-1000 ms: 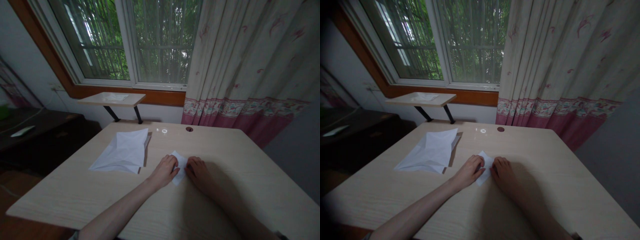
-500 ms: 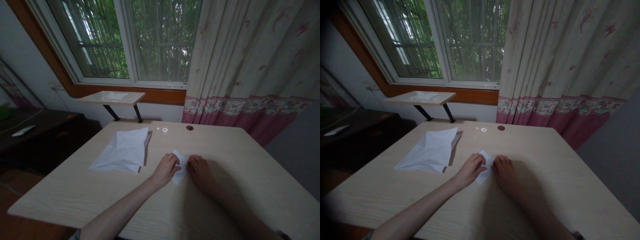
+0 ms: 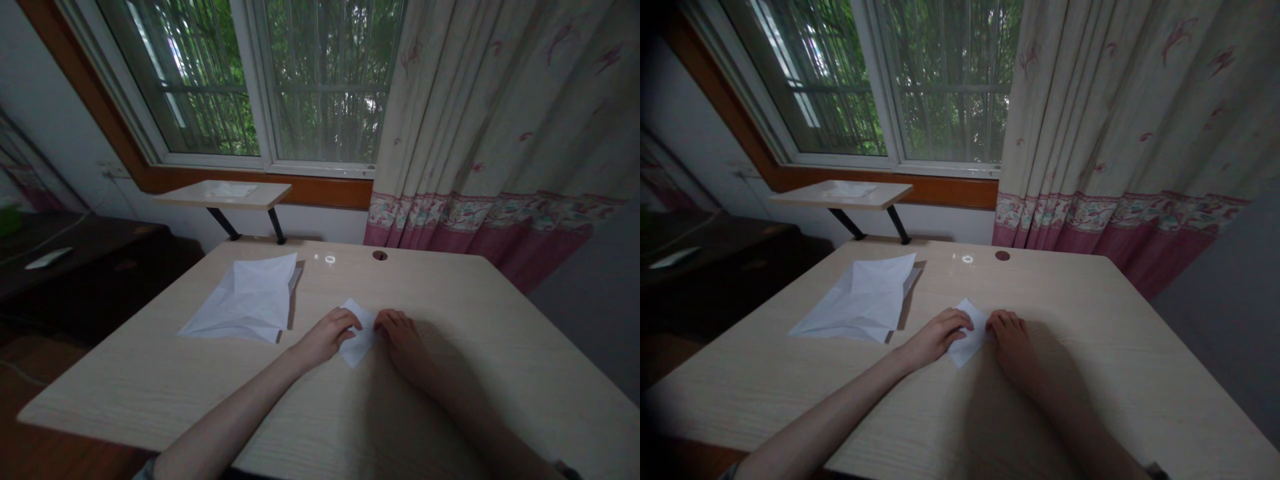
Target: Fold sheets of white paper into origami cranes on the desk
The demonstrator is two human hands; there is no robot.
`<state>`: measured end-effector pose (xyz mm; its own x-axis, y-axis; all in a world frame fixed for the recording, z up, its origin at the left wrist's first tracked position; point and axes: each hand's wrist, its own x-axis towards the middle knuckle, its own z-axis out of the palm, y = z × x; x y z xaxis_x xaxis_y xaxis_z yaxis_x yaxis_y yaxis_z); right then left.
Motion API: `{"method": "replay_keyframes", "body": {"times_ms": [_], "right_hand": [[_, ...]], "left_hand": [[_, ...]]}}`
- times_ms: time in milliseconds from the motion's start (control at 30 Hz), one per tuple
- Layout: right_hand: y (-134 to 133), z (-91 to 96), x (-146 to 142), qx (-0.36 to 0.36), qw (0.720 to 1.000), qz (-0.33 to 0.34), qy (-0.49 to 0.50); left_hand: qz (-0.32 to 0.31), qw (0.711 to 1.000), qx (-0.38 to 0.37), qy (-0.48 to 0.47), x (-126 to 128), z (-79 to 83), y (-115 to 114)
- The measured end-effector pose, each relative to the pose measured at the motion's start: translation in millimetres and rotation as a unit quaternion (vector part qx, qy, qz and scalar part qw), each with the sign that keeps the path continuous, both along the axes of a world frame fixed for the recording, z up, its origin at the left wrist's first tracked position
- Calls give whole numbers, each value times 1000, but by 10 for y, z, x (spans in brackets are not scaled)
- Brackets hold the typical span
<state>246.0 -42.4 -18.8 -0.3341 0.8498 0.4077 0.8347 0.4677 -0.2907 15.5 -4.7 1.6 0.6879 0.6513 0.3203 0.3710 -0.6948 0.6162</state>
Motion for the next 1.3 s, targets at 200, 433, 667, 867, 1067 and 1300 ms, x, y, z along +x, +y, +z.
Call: {"method": "replay_keyframes", "body": {"times_ms": [200, 433, 667, 867, 1067, 1300], "right_hand": [[3, -3, 14, 0, 1000, 9, 12], [32, -81, 54, 32, 997, 47, 48], [54, -150, 97, 36, 995, 90, 10], [62, -176, 115, 40, 995, 94, -3], [3, -71, 66, 49, 996, 71, -3], [-50, 33, 38, 43, 997, 53, -20]], "left_hand": [[-22, 999, 35, 27, -4, 54, -21], [-28, 997, 58, 36, -17, 31, 3], [-22, 996, 74, 51, -8, 30, -6], [-15, 993, 101, 65, -15, 48, -11], [26, 977, 166, 133, -36, 60, -11], [70, 958, 200, 191, -57, 107, -18]]}}
